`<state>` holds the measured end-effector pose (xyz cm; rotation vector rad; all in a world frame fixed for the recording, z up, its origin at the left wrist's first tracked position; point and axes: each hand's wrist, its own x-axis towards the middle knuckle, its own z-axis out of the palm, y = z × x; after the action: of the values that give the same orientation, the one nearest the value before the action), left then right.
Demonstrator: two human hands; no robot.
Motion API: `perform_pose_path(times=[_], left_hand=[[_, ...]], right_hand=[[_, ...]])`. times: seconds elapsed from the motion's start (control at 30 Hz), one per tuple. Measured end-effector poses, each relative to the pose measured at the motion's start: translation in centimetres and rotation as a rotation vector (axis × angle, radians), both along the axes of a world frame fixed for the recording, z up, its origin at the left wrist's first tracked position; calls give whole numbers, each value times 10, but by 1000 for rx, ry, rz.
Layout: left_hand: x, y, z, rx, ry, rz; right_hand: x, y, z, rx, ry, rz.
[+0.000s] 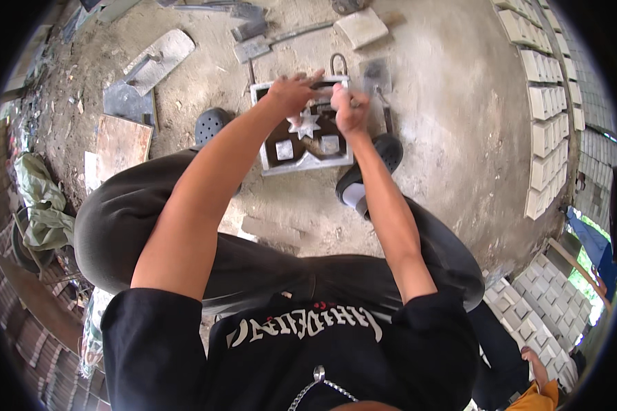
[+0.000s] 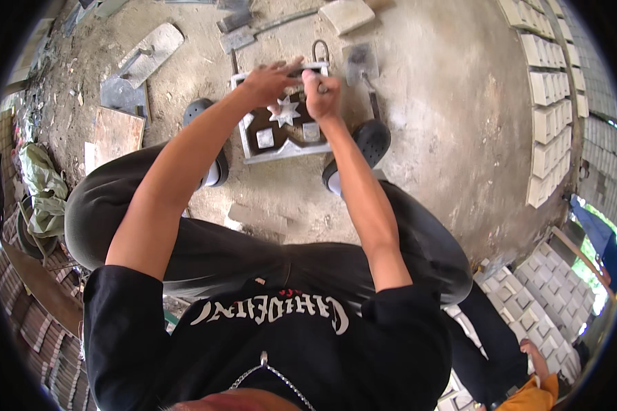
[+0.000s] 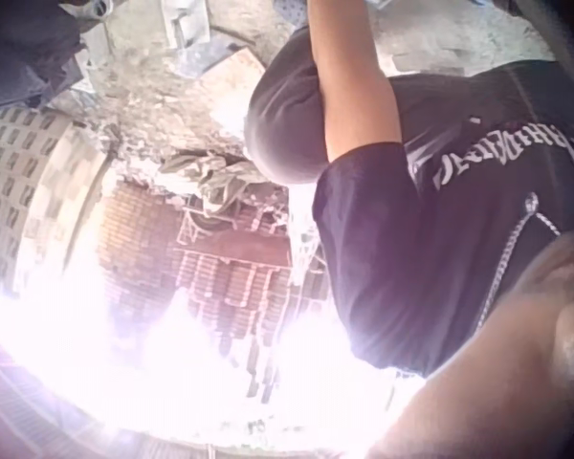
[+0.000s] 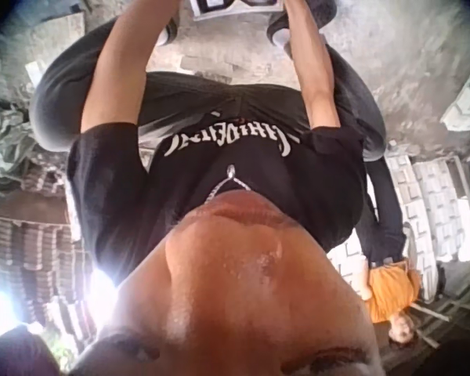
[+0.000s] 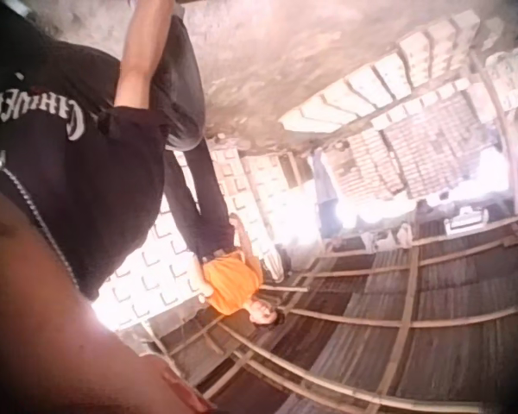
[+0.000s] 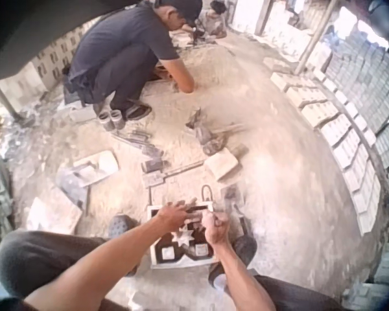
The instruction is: The person cleans a decorative mold with a small tool and then scoops building material into it using a trowel.
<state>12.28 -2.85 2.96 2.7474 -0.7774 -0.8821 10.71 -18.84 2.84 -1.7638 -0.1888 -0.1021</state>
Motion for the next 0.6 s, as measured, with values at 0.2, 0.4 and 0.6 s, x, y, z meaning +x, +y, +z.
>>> perform_pose_path(times=[0.2,0.4,0.6], left_hand=[[4,1,-2,-2,-30,11],[3,-1,-1,-6,-30,31],[3,0,-2,29,-34,6]], right_hand=[[1,-12,-14,233,178,47],[3,-9,5,355,127,92],[-7,-18,21,134,67,255]])
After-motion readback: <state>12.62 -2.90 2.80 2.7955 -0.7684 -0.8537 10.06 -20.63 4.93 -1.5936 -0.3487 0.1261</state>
